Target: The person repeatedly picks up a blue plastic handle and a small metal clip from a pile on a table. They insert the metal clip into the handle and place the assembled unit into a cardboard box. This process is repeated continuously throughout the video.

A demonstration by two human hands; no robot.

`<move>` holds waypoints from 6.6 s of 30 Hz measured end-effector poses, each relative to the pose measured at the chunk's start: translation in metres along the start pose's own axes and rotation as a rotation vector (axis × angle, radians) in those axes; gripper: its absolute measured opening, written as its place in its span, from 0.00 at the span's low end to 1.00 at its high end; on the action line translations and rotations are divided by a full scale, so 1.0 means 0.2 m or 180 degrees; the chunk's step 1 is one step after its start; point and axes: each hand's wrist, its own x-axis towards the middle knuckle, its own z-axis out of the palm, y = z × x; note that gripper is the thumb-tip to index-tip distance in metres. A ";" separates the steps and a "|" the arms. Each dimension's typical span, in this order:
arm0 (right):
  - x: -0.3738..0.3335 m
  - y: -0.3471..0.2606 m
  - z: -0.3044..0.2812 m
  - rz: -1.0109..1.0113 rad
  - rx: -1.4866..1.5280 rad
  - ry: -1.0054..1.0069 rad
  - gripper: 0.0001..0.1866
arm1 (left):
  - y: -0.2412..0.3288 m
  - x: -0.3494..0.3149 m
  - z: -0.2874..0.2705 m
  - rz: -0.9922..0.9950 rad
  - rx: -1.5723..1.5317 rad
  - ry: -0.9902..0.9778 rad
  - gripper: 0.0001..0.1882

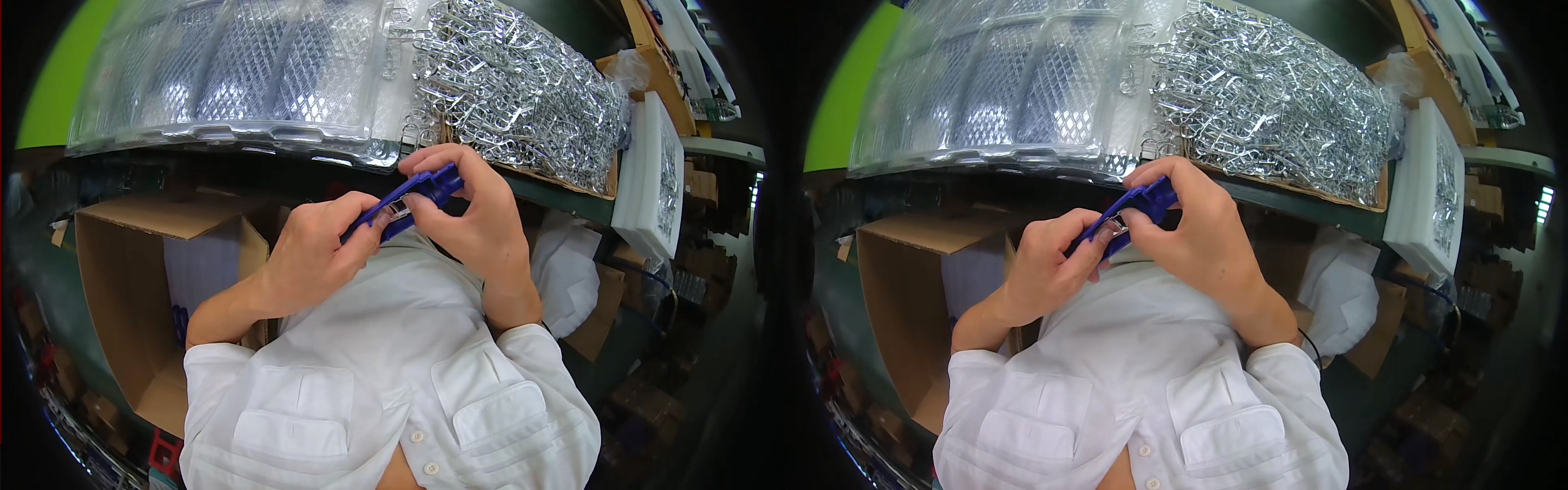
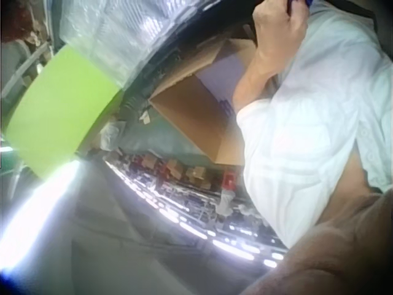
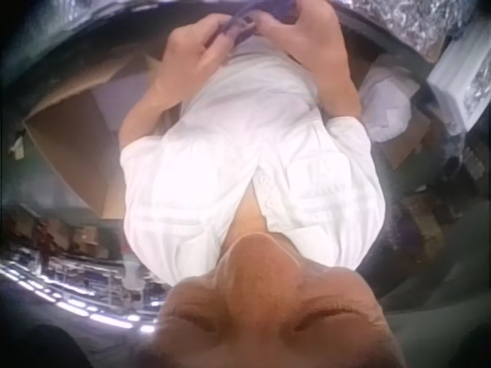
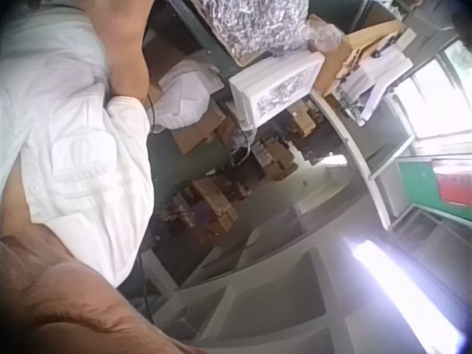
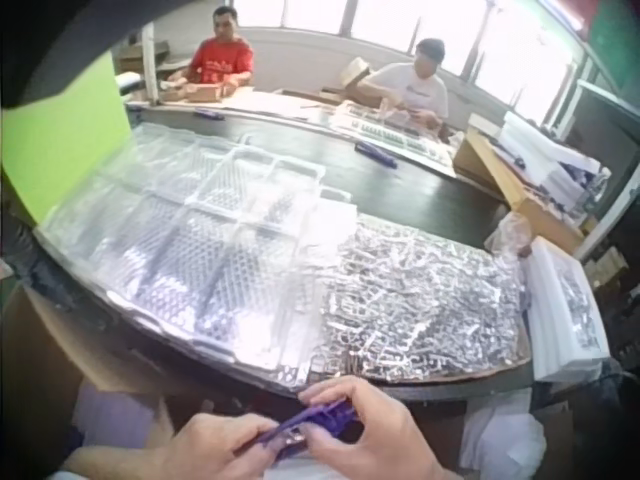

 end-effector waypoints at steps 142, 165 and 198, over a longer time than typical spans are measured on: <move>-0.34 0.21 -0.22 0.1278 0.2514 0.0176 0.29 | 0.06 0.27 0.22 -0.0825 -0.0043 -0.0661 0.11; -0.29 0.25 -0.28 0.0194 0.2681 0.0549 0.21 | 0.25 0.39 0.04 -0.0433 -0.1765 -0.0429 0.31; -0.28 0.59 0.22 -0.0764 -0.1672 -0.2175 0.11 | 0.12 0.25 -0.09 -0.0104 -0.1653 -0.0120 0.40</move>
